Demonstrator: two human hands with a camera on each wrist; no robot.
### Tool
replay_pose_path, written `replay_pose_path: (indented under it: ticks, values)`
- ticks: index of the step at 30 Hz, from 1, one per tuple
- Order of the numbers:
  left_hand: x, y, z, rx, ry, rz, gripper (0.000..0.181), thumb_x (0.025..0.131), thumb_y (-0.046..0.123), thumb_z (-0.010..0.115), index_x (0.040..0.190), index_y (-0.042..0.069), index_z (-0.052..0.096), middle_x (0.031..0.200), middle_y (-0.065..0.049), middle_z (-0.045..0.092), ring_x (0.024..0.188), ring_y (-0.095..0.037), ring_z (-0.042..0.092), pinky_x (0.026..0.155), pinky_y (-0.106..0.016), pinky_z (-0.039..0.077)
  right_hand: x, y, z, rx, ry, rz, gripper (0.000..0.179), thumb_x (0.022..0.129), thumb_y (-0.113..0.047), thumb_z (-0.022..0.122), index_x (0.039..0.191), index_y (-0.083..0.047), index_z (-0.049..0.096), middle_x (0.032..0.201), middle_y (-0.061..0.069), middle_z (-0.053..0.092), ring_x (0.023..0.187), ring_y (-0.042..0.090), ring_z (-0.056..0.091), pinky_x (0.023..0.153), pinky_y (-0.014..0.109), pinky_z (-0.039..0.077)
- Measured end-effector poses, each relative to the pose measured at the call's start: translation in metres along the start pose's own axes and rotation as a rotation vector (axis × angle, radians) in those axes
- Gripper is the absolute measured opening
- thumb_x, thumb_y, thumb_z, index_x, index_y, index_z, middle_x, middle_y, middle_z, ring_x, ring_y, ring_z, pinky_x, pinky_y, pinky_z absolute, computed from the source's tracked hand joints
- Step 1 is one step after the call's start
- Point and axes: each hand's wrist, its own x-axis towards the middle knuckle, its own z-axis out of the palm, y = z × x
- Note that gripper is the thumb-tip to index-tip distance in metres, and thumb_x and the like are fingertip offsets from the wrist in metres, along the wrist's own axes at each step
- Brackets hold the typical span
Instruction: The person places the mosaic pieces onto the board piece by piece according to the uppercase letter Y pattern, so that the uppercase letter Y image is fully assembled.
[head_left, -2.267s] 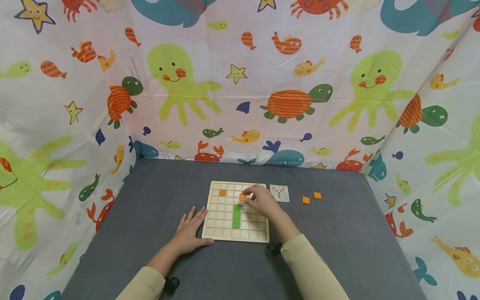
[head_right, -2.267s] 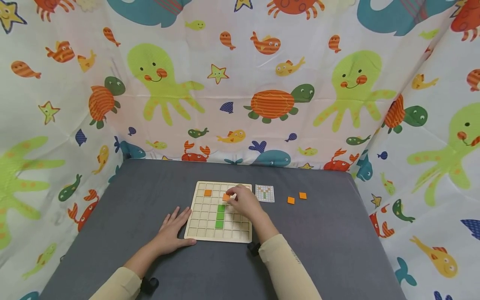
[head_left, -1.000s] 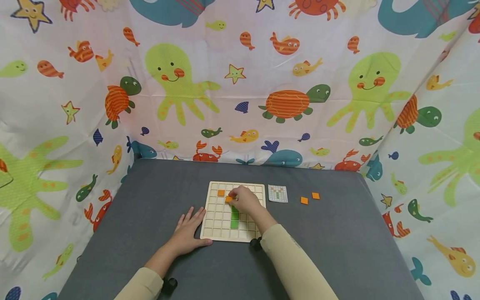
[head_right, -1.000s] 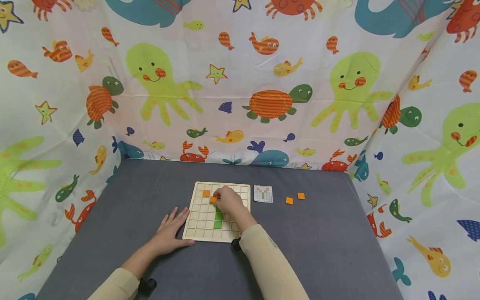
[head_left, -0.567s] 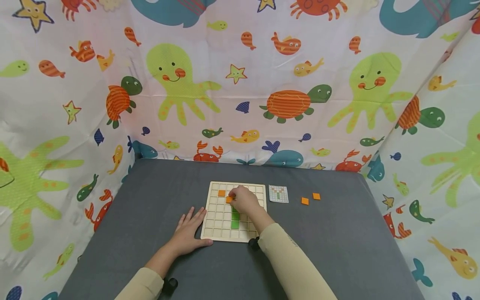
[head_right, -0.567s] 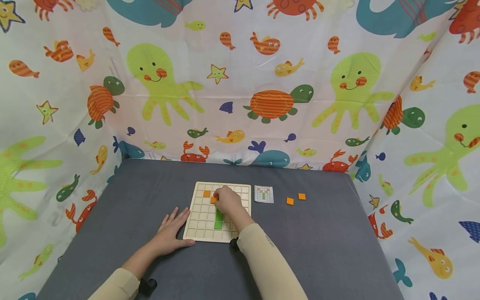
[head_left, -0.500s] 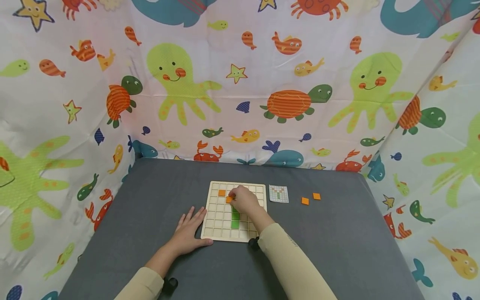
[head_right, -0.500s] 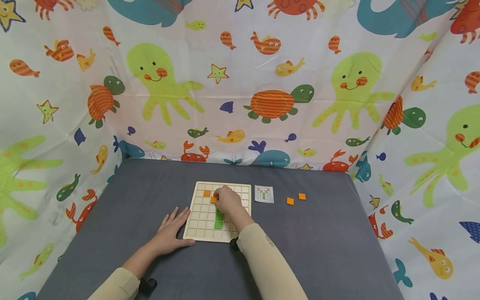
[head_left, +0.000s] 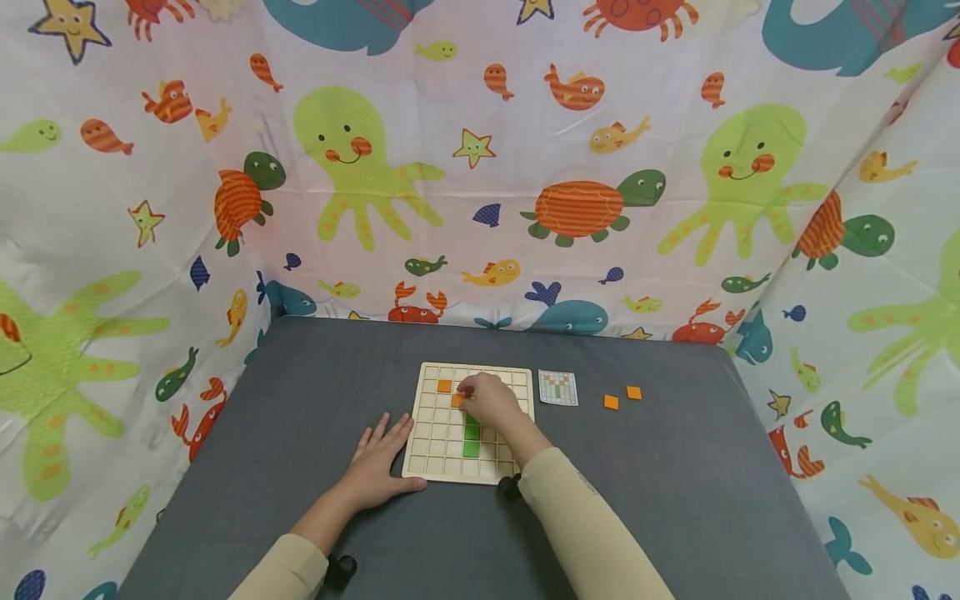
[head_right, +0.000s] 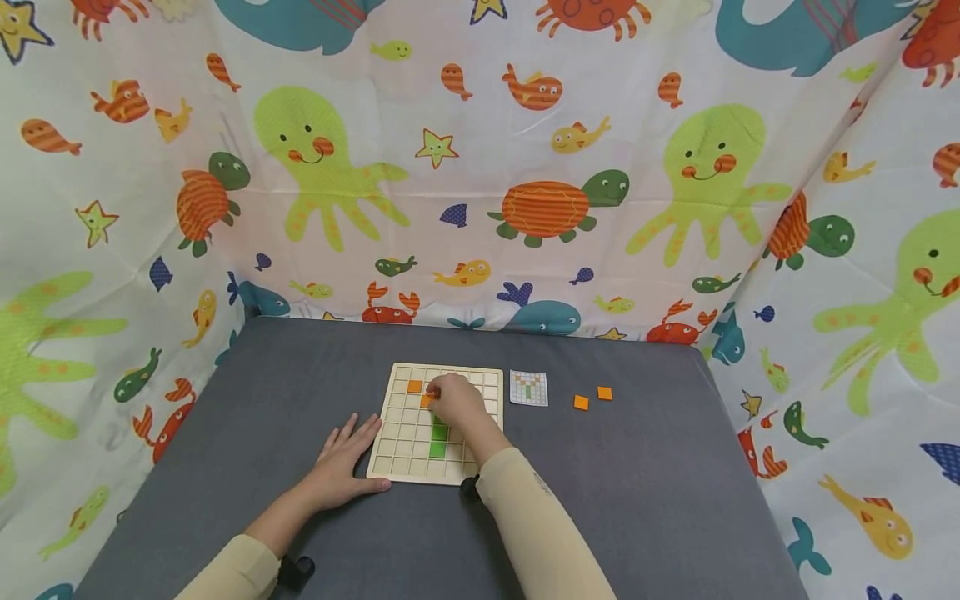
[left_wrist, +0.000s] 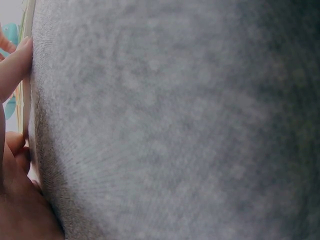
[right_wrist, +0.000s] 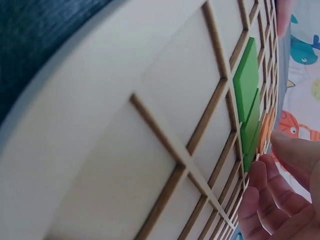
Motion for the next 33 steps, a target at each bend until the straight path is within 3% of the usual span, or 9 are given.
replay_pose_path:
  ticks: [12, 25, 33]
  values:
    - [0.0, 0.001, 0.001, 0.004, 0.004, -0.009, 0.113, 0.076, 0.071, 0.073, 0.162, 0.015, 0.025, 0.169, -0.002, 0.02, 0.158, -0.035, 0.003, 0.123, -0.063, 0.004, -0.013, 0.006, -0.012, 0.218, 0.032, -0.014, 0.029, 0.094, -0.017, 0.072, 0.123, -0.013, 0.072, 0.115, 0.004, 0.069, 0.1, 0.022, 0.065, 0.079, 0.037, 0.057]
    - [0.001, 0.001, 0.003, -0.006, 0.02, 0.01, 0.114, 0.076, 0.07, 0.075, 0.162, 0.014, 0.025, 0.169, -0.003, 0.022, 0.157, -0.036, 0.004, 0.123, -0.063, 0.004, -0.033, 0.018, -0.03, 0.291, 0.123, -0.021, 0.032, 0.093, -0.019, 0.074, 0.124, -0.01, 0.072, 0.122, 0.011, 0.07, 0.094, 0.021, 0.065, 0.071, 0.035, 0.056]
    - [-0.001, 0.0, 0.004, -0.001, 0.032, 0.008, 0.114, 0.076, 0.07, 0.075, 0.162, 0.014, 0.025, 0.169, -0.003, 0.022, 0.158, -0.035, 0.005, 0.123, -0.062, 0.004, -0.045, 0.029, -0.04, 0.281, 0.219, -0.019, 0.03, 0.091, -0.021, 0.077, 0.12, -0.016, 0.074, 0.116, 0.003, 0.071, 0.092, 0.019, 0.066, 0.071, 0.034, 0.055]
